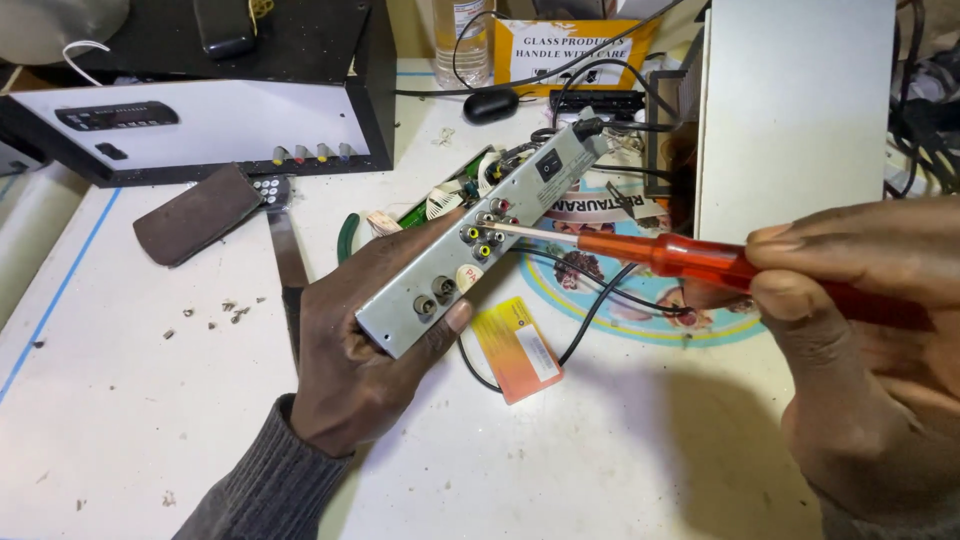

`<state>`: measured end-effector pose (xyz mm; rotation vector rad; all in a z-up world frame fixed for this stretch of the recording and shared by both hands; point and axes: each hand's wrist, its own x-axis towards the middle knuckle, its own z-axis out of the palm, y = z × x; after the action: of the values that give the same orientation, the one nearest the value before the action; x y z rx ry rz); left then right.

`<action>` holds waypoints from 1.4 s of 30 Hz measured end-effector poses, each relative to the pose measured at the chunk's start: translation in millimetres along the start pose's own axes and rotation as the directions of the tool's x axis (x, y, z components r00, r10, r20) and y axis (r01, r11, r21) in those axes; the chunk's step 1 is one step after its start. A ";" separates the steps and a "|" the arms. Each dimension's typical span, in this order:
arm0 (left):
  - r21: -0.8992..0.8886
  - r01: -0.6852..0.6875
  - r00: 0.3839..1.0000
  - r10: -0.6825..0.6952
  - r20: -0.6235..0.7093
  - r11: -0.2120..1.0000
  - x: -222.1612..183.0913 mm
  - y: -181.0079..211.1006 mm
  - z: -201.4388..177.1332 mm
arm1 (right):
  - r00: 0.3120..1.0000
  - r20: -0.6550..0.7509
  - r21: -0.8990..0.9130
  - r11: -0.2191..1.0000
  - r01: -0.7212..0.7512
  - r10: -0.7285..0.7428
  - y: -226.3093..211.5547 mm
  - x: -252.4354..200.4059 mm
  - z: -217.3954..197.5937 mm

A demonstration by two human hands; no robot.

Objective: Removing internal circuit boards from an electronic device using a screwdriver and manual prying.

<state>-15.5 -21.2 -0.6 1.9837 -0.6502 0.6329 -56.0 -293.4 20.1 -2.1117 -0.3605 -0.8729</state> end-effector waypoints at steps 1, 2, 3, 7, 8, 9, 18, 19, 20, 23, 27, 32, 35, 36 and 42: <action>0.000 0.002 1.000 -0.002 0.002 1.000 -0.2 -0.5 0.9 | 1.000 0.001 0.000 1.000 -0.002 0.002 -4.0 -1.0 0.1; 0.004 -0.005 1.000 0.005 0.000 1.000 -0.4 -0.9 1.7 | 0.999 -0.007 -0.013 0.999 -0.040 0.040 -8.3 -1.9 0.2; 0.010 -0.014 1.000 0.014 -0.002 1.000 -0.1 -1.3 2.3 | 0.997 -0.016 -0.025 0.997 -0.076 0.076 -12.4 -2.3 0.5; 0.016 -0.022 1.000 0.022 0.000 1.000 0.7 -0.6 2.3 | 0.991 -0.024 -0.029 0.991 -0.130 0.129 -11.7 -2.1 1.2; 0.006 -0.018 1.000 0.018 -0.001 1.000 1.1 0.0 2.4 | 0.990 -0.032 -0.022 0.990 -0.136 0.136 -13.5 -2.0 1.7; -0.005 -0.013 1.000 0.013 0.000 1.000 1.2 0.5 2.5 | 0.989 -0.040 -0.015 0.989 -0.144 0.143 -15.4 -2.3 2.3; 0.020 -0.036 0.999 0.036 -0.001 0.999 1.7 1.5 3.5 | 0.996 -0.026 -0.032 0.996 -0.084 0.083 -13.2 -1.2 0.0; 0.020 -0.036 0.999 0.036 -0.001 0.999 1.8 1.1 4.0 | 0.996 -0.027 -0.032 0.996 -0.084 0.083 -15.6 -0.9 0.4; 0.022 -0.050 0.999 0.050 0.004 0.999 1.9 0.8 4.6 | 0.990 -0.035 -0.040 0.990 -0.138 0.137 -18.0 -0.6 0.7; 0.029 -0.072 0.997 0.072 0.003 0.997 1.7 -0.4 6.5 | 0.989 -0.045 -0.020 0.990 -0.140 0.139 -17.2 0.7 2.4; 0.055 -0.085 0.996 0.086 0.000 0.995 1.4 -1.4 7.2 | 0.997 -0.001 -0.052 0.996 -0.072 0.072 -15.8 5.5 -1.0; 0.164 -0.148 0.989 0.150 -0.001 0.975 4.1 -11.8 13.0 | 0.983 0.114 0.157 0.979 0.127 -0.146 7.0 21.3 0.3; 0.195 -0.212 0.977 0.215 0.006 0.958 3.8 -20.9 16.2 | 0.957 0.212 0.017 0.980 0.199 -0.198 3.9 32.2 -2.5; 0.224 -0.225 0.974 0.225 0.026 0.948 2.9 -23.9 15.4 | 0.946 0.264 -0.128 0.965 0.228 -0.188 2.2 35.6 -3.8; 0.279 -0.198 0.978 0.208 -0.007 0.940 -2.6 -27.7 21.1 | 0.939 0.342 -0.069 0.996 0.054 -0.027 7.3 37.7 0.3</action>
<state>4.7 -27.3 -28.5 2.1725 -0.7855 0.9269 -24.9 -299.3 41.9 -2.3382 -0.5588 -0.5464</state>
